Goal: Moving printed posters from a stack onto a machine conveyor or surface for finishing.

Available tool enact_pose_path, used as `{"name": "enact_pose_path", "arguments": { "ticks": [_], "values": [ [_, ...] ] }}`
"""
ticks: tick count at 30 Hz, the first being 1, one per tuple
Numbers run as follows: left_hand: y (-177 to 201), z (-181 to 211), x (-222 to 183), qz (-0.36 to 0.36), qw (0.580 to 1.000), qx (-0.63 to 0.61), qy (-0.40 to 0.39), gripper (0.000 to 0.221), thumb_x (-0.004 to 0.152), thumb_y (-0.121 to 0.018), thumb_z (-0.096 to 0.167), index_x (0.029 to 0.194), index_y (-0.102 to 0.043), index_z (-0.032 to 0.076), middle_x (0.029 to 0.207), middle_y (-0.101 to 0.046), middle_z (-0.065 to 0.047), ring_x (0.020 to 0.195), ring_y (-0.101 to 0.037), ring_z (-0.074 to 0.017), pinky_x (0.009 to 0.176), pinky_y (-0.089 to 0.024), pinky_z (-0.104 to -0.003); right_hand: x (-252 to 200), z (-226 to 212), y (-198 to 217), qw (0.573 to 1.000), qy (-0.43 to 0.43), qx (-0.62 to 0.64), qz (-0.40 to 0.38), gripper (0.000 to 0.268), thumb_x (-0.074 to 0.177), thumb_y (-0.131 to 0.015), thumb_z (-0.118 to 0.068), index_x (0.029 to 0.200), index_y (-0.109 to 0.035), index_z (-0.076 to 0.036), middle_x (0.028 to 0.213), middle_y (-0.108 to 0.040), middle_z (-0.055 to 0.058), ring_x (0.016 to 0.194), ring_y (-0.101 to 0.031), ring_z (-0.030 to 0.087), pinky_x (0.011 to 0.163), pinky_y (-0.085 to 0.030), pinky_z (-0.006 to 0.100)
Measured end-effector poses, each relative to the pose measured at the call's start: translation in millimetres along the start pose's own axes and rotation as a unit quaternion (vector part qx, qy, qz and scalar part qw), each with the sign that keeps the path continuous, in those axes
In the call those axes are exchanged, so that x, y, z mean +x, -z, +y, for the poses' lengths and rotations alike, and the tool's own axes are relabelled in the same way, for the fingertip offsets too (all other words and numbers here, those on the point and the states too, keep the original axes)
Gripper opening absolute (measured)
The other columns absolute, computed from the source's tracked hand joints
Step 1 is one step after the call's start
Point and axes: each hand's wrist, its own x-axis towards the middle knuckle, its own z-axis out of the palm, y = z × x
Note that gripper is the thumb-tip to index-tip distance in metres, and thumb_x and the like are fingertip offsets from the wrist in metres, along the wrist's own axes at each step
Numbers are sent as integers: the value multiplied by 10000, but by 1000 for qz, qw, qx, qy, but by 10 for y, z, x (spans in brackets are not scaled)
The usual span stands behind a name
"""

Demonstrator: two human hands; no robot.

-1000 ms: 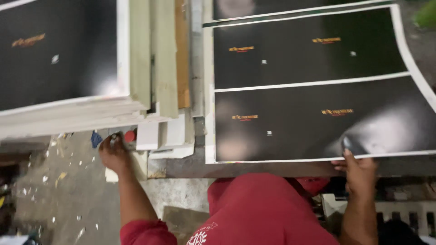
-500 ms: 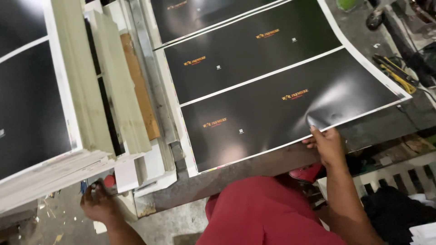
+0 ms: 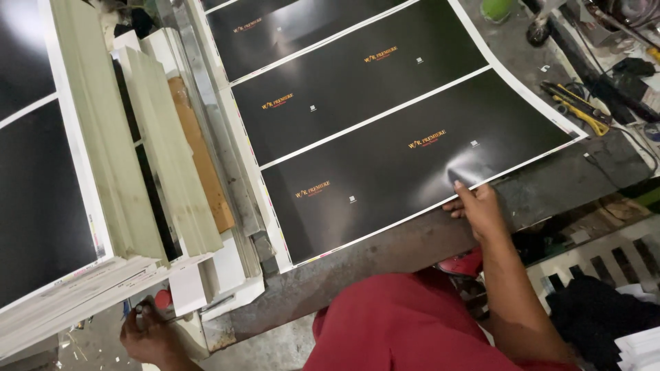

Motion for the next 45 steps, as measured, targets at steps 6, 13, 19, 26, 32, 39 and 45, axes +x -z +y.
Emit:
{"name": "enact_pose_path", "arguments": {
  "ticks": [6, 13, 19, 26, 32, 39, 45],
  "values": [
    [15, 158, 10, -8, 994, -101, 38, 260, 1092, -712, 173, 1196, -717, -66, 1181, -669, -254, 1038, -705, -365, 892, -576, -438, 46, 64, 111, 999, -36, -20, 3, 335, 1032, -606, -306, 1127, -638, 13, 895, -723, 127, 687, -717, 207, 537, -540, 298],
    [174, 316, 129, -35, 997, -73, -3, 259, 1085, -713, 150, 1119, -733, -106, 1025, -696, -271, 926, -699, -376, 863, -562, -452, -158, 103, 197, 995, -16, -97, 35, 370, 1059, -582, -344, 1044, -693, 9, 849, -733, 135, 650, -692, 194, 528, -521, 296],
    [167, 281, 146, -48, 994, -96, -23, 276, 1105, -713, 166, 1080, -719, -109, 938, -699, -267, 879, -695, -370, 829, -556, -440, -292, 99, 100, 988, 76, -105, 82, 341, 1074, -584, -304, 997, -679, 15, 836, -723, 101, 637, -668, 151, 516, -504, 281],
    [112, 250, 166, -105, 979, -172, 12, 277, 1152, -647, 152, 1065, -691, -108, 908, -701, -233, 841, -688, -279, 795, -549, -389, -365, 39, 30, 978, 107, -138, 119, 270, 1070, -604, -246, 991, -683, 0, 818, -719, 78, 620, -658, 125, 512, -502, 271],
    [130, 351, 89, -36, 988, -151, 7, 253, 1116, -691, 118, 1167, -689, -131, 1062, -686, -258, 950, -697, -285, 833, -568, -385, -364, 115, 11, 977, 122, -120, 123, 237, 1071, -613, -222, 1014, -676, 0, 812, -707, 65, 613, -640, 110, 510, -485, 262],
    [18, 231, 52, -1, 994, -110, 12, 244, 1085, -732, 122, 1184, -726, -102, 1126, -691, -240, 984, -713, -346, 845, -579, -418, -423, 17, -36, 964, 152, -174, 132, 230, 1069, -622, -201, 1006, -682, 12, 807, -715, 75, 621, -659, 122, 551, -498, 281],
    [17, 189, 53, -25, 991, -127, 35, 250, 1066, -734, 90, 1222, -697, -102, 1168, -697, -243, 991, -710, -299, 827, -584, -387, -337, 190, 8, 965, 161, -159, 134, 223, 1067, -635, -194, 1014, -677, 18, 818, -719, 87, 633, -664, 136, 596, -513, 291]
  ]
}}
